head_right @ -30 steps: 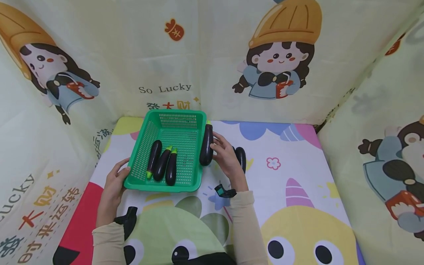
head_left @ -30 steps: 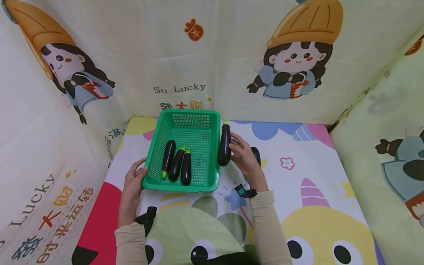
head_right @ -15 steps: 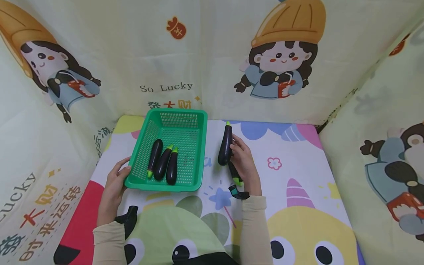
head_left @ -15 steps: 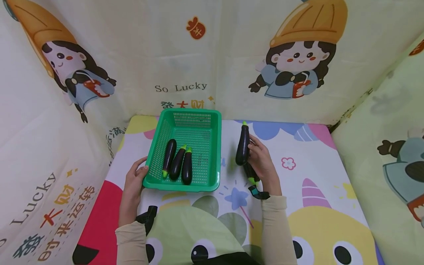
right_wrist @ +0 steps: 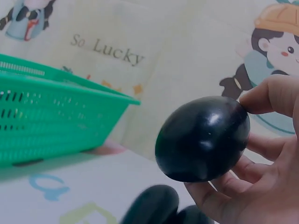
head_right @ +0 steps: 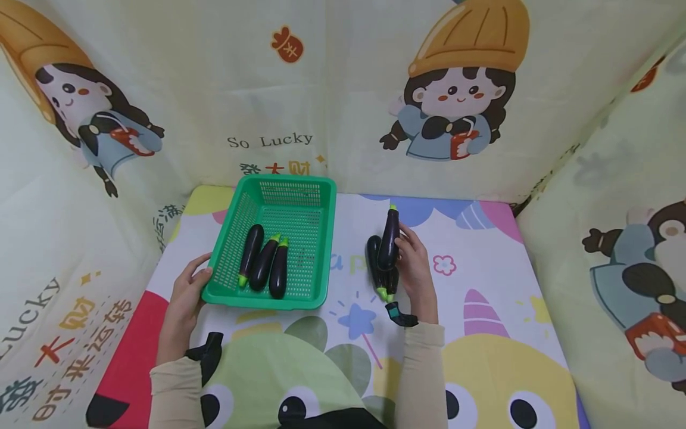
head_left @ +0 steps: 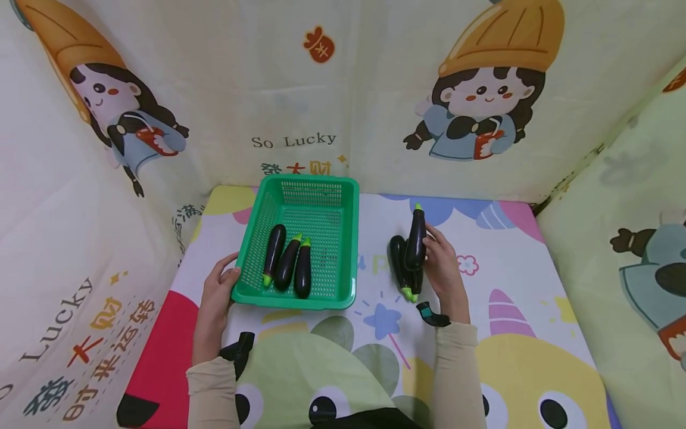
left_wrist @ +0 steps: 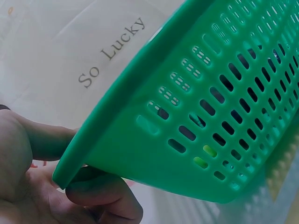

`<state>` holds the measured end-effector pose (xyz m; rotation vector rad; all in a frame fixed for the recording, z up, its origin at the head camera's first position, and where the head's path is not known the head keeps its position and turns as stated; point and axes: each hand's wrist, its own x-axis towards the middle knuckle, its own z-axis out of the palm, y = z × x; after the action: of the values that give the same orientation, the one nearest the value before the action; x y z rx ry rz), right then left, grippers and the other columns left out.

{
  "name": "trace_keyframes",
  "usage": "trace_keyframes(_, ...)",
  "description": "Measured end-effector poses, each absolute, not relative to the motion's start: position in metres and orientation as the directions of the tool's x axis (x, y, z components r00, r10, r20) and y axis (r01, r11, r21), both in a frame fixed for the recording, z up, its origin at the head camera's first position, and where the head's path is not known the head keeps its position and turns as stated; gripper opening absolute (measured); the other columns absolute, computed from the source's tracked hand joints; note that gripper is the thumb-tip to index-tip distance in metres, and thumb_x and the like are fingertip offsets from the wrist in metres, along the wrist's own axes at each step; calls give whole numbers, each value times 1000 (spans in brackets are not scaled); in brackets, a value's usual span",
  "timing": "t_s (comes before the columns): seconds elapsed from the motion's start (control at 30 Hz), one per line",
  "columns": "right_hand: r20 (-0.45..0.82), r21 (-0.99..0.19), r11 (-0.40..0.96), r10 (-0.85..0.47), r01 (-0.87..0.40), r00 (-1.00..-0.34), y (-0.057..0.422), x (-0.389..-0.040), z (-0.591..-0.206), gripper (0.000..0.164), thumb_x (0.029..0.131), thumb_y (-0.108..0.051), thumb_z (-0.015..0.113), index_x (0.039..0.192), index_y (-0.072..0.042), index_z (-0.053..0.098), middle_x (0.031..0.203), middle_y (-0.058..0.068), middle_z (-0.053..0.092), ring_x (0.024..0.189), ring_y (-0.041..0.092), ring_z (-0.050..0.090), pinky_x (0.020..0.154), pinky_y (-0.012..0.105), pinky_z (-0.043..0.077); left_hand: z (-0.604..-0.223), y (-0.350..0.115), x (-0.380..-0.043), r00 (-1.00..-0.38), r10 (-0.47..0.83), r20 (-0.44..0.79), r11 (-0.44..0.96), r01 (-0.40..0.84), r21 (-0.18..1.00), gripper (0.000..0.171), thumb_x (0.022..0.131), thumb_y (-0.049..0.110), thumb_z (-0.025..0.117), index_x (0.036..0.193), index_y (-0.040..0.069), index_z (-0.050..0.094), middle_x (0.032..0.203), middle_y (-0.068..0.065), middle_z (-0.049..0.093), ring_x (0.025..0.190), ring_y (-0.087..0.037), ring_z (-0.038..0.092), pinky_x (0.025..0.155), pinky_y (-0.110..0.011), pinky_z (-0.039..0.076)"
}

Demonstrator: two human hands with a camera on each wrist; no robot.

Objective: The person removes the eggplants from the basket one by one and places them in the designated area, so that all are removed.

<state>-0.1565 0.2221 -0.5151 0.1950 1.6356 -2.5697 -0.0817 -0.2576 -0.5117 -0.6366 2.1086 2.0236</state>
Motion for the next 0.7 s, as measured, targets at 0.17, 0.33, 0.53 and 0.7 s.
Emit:
trace_keyframes(0.17, -189, -910, -384, 50, 156, -981, 230, -155, -518, 50, 110, -11, 47, 160, -8, 39, 122, -4, 59, 110, 15, 57, 96, 32, 48, -510, -257, -83, -898, -193, -395, 0, -402, 915, 57, 109, 38, 54, 162, 28, 36, 119, 15, 65, 96, -5, 68, 82, -17, 58)
trace_keyframes(0.33, -226, -920, -351, 107, 176, -968, 235, -152, -521, 49, 110, -14, 49, 159, -13, 42, 119, -8, 61, 114, 15, 55, 100, 33, 45, -508, -257, -83, -906, -192, -377, 0, -384, 923, 56, 109, 37, 55, 161, 26, 38, 115, 16, 66, 95, -5, 68, 81, -17, 58)
trace_keyframes(0.53, -260, -954, -197, 179, 224, -949, 239, -149, -525, 49, 110, -19, 50, 159, -19, 43, 136, -2, 55, 122, 13, 50, 102, 33, 42, -508, -257, -83, -901, -199, -386, -4, -393, 919, 57, 109, 35, 54, 162, 26, 36, 110, 17, 66, 93, -4, 67, 79, -17, 57)
trace_keyframes(0.7, -295, -955, -35, 244, 295, -924, 240, -148, -529, 51, 109, -23, 53, 159, -22, 44, 158, 8, 46, 128, 16, 49, 108, 31, 44, -510, -257, -83, -892, -205, -404, -3, -412, 911, 56, 109, 35, 53, 162, 27, 36, 111, 17, 66, 92, -4, 69, 79, -17, 57)
